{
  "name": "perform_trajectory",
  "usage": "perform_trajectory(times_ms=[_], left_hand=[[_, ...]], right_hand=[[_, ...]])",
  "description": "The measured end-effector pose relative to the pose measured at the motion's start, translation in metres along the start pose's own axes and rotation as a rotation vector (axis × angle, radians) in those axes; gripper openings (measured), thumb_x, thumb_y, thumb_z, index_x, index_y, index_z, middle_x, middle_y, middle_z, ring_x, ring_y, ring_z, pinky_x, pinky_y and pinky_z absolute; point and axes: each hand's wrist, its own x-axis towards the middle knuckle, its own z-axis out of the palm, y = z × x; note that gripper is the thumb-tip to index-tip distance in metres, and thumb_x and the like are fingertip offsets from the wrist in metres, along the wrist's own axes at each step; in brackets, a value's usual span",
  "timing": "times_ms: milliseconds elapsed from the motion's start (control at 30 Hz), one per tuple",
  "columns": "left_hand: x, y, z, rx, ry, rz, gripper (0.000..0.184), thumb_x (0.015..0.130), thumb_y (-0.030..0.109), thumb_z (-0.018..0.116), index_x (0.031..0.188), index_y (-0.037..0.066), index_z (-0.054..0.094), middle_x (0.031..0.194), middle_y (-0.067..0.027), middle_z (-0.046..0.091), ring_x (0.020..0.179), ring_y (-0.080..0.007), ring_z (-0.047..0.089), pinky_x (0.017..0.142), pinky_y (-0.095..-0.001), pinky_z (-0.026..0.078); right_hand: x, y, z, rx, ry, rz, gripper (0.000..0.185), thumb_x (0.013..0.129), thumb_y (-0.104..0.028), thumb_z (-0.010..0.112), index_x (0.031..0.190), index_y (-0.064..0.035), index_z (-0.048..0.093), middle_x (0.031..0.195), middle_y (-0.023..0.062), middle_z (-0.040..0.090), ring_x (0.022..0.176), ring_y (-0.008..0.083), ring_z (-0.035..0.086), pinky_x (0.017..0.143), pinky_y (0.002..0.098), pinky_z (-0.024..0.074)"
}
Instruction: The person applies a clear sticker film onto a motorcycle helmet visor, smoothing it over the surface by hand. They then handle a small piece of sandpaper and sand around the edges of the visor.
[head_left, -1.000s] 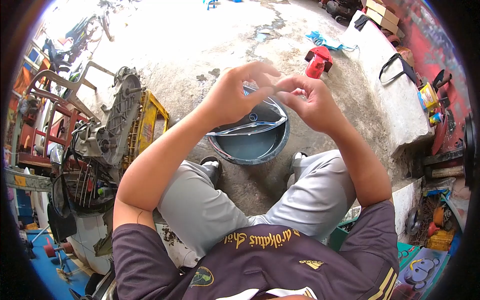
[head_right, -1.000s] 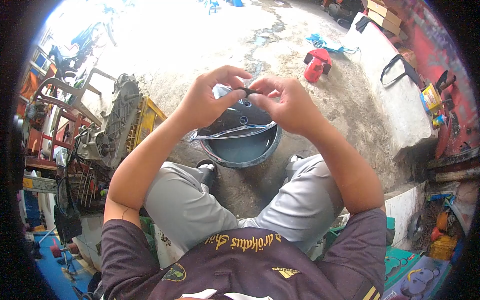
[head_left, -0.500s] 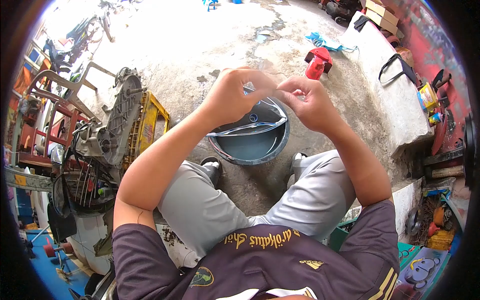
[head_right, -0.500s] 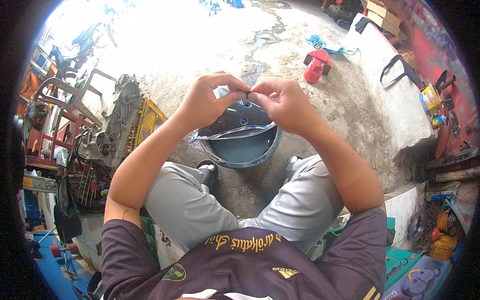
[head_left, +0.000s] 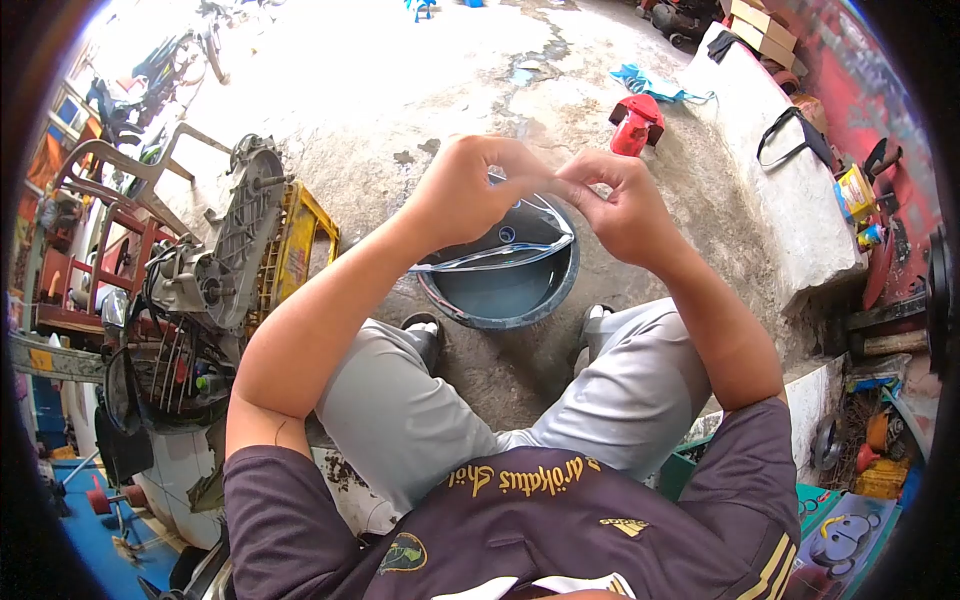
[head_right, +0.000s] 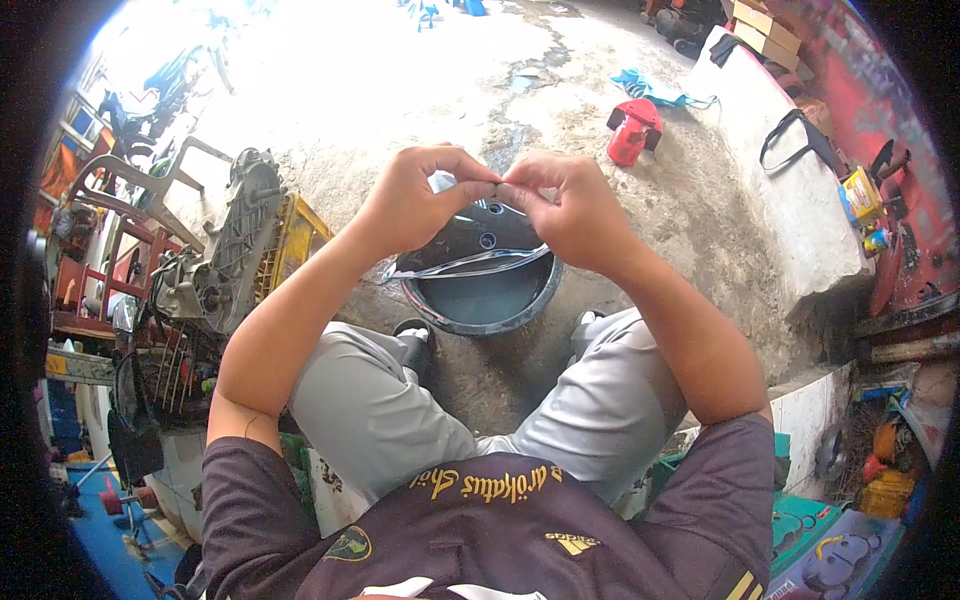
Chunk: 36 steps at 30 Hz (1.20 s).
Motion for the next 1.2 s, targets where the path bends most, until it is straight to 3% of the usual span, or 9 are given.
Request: perform_trajectory(times_ms=[367,467,500,633,767,867,933,1033,1200], left_hand=[[0.0,-0.004,-0.002,-0.049,0.014,0.003,0.017,0.093,0.011,0.078,0.108,0.003,0.081,0.104,-0.0081,0.08,0.097,-0.0159,0.072,0.092,-0.0345,0.054],[-0.002,0.0,-0.001,-0.093,-0.006,-0.081,0.022,0.093,0.012,0.079,0.114,0.005,0.079,0.106,-0.0063,0.08,0.099,-0.0154,0.072,0.095,-0.0345,0.054],[-0.002,-0.001,-0.001,-0.093,-0.004,-0.082,0.022,0.093,0.012,0.079,0.114,0.005,0.079,0.106,-0.0063,0.08,0.099,-0.0154,0.072,0.095,-0.0345,0.054],[-0.004,0.0,-0.002,-0.035,0.015,0.073,0.025,0.091,0.012,0.081,0.116,0.006,0.079,0.106,-0.0051,0.079,0.099,-0.0143,0.071,0.095,-0.033,0.054],[-0.002,-0.002,-0.003,-0.065,0.013,0.093,0.024,0.089,0.01,0.083,0.112,0.006,0.081,0.103,-0.005,0.08,0.097,-0.0133,0.07,0.093,-0.0322,0.054],[-0.001,0.004,-0.008,-0.124,-0.067,-0.02,0.023,0.088,0.009,0.084,0.11,0.006,0.082,0.101,-0.0047,0.08,0.096,-0.0127,0.07,0.091,-0.0317,0.055],[-0.001,-0.001,-0.007,-0.134,-0.065,-0.027,0.023,0.088,0.009,0.084,0.11,0.006,0.082,0.1,-0.0046,0.08,0.095,-0.0124,0.07,0.09,-0.0314,0.055],[-0.002,-0.006,-0.004,-0.143,-0.066,-0.043,0.021,0.089,0.011,0.084,0.109,0.006,0.083,0.099,-0.0048,0.079,0.093,-0.0124,0.07,0.089,-0.0312,0.055],[-0.001,-0.006,-0.001,-0.108,-0.094,-0.027,0.017,0.095,0.013,0.079,0.108,0.003,0.081,0.098,-0.0061,0.079,0.091,-0.0131,0.07,0.088,-0.0313,0.056]], right_hand=[[-0.002,-0.001,-0.001,-0.09,-0.022,-0.03,0.021,0.098,-0.017,0.073,0.103,0.0027,0.077,0.088,0.0165,0.076,0.078,0.0251,0.069,0.076,0.0387,0.0529],[-0.004,0.003,-0.001,-0.117,-0.055,-0.041,0.021,0.099,-0.017,0.072,0.103,0.0027,0.077,0.084,0.0135,0.075,0.077,0.0206,0.067,0.074,0.0371,0.0516],[-0.004,0.004,-0.001,-0.021,-0.081,0.051,0.021,0.099,-0.017,0.072,0.103,0.0027,0.077,0.083,0.0103,0.074,0.077,0.0175,0.066,0.074,0.0353,0.051],[-0.001,0.005,-0.007,0.204,-0.133,0.244,0.02,0.101,-0.018,0.071,0.101,0.0015,0.077,0.083,0.0023,0.071,0.079,0.0097,0.063,0.074,0.0295,0.0496],[0.002,0.01,-0.009,0.3,-0.169,0.208,0.02,0.1,-0.018,0.071,0.1,0.0004,0.078,0.085,0.0018,0.071,0.08,0.0092,0.062,0.075,0.0279,0.0494],[-0.001,0.004,-0.008,0.264,-0.172,0.222,0.019,0.099,-0.017,0.071,0.1,0.0008,0.077,0.087,0.0043,0.072,0.084,0.0112,0.064,0.078,0.0307,0.0509],[-0.002,0.002,-0.006,0.003,-0.103,-0.016,0.019,0.099,-0.017,0.072,0.1,0.0016,0.076,0.087,0.0091,0.073,0.085,0.0174,0.066,0.079,0.0352,0.051],[-0.001,-0.002,-0.01,-0.084,-0.135,-0.04,0.017,0.098,-0.015,0.072,0.097,0.0024,0.075,0.085,0.0142,0.07,0.083,0.0259,0.066,0.079,0.0394,0.0502],[-0.001,-0.004,-0.011,-0.107,-0.155,-0.081,0.017,0.098,-0.013,0.071,0.093,0.003,0.074,0.082,0.0158,0.066,0.082,0.0306,0.064,0.077,0.0406,0.0489]])
